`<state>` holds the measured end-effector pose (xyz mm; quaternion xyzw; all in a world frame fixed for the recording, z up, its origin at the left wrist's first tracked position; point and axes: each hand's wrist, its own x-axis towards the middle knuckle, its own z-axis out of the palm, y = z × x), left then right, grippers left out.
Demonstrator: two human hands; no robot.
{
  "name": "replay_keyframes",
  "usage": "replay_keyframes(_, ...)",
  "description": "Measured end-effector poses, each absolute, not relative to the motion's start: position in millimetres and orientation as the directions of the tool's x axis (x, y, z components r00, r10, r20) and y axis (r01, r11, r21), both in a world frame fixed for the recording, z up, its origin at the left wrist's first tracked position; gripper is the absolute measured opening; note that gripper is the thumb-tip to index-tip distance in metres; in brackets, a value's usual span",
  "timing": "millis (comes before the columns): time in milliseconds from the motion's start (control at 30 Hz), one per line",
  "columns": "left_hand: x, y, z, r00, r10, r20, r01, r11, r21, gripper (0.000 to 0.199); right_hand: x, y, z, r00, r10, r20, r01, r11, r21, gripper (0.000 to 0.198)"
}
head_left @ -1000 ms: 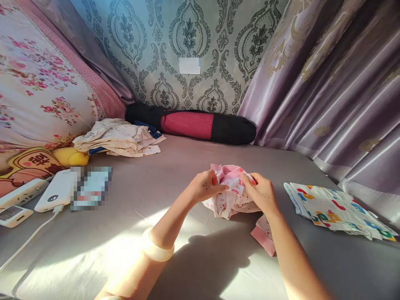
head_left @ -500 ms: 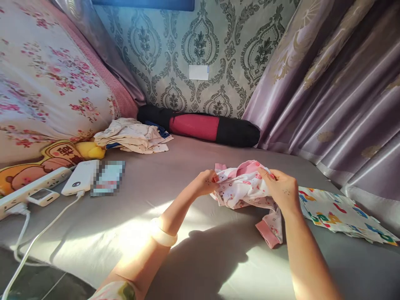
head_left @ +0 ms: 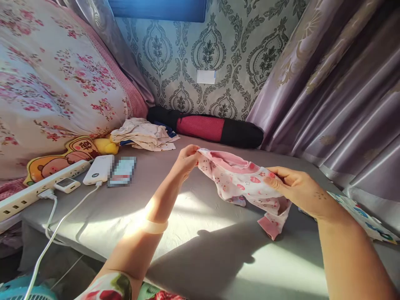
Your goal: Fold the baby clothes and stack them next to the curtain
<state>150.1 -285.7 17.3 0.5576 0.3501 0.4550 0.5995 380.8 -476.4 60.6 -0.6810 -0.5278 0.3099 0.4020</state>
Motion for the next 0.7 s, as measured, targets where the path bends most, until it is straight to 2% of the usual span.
replay_keyframes(67,144.9,-286.1,28.4,0.321,0.937,0.141,-0.197,-0.08,0.977,0.014,381.1,-481.5,71.9,0.177,0.983,-0.04,0.451,-0.118,-0.885,0.058)
replay_keyframes(167,136.3,-285.7,44.4,0.322,0.908,0.267,-0.224,-0.201,0.954,0.014,382.3,-486.0,91.0,0.157,0.986,-0.061,0.458,-0.127,-0.88,0.056)
replay_keyframes(333,121.9,-277.8,69.8,0.38,0.796,0.471,-0.105,-0.468,0.877,0.02,390.9,-481.8,114.7,0.288,0.956,0.062,0.529,-0.105,-0.842,0.05)
replay_keyframes(400,118.1,-270.1,77.8,0.43,0.742,0.514,-0.041,-0.552,0.833,0.024,395.7,-477.8,118.7,0.351,0.927,0.132,0.614,-0.122,-0.78,0.052)
replay_keyframes(500,116.4,-254.8,87.1,0.482,0.684,0.548,0.06,-0.65,0.758,0.028,401.2,-471.9,121.5,0.394,0.874,0.283,0.773,-0.148,-0.617,0.052)
replay_keyframes(600,118.4,-242.5,97.9,0.512,0.636,0.577,0.186,-0.738,0.649,0.028,404.0,-466.9,126.1,0.343,0.866,0.364,0.862,-0.137,-0.487,0.047)
replay_keyframes(700,122.7,-242.8,115.7,0.501,0.569,0.652,0.275,-0.819,0.504,0.023,405.4,-463.2,136.2,0.299,0.844,0.445,0.893,-0.083,-0.443,0.042)
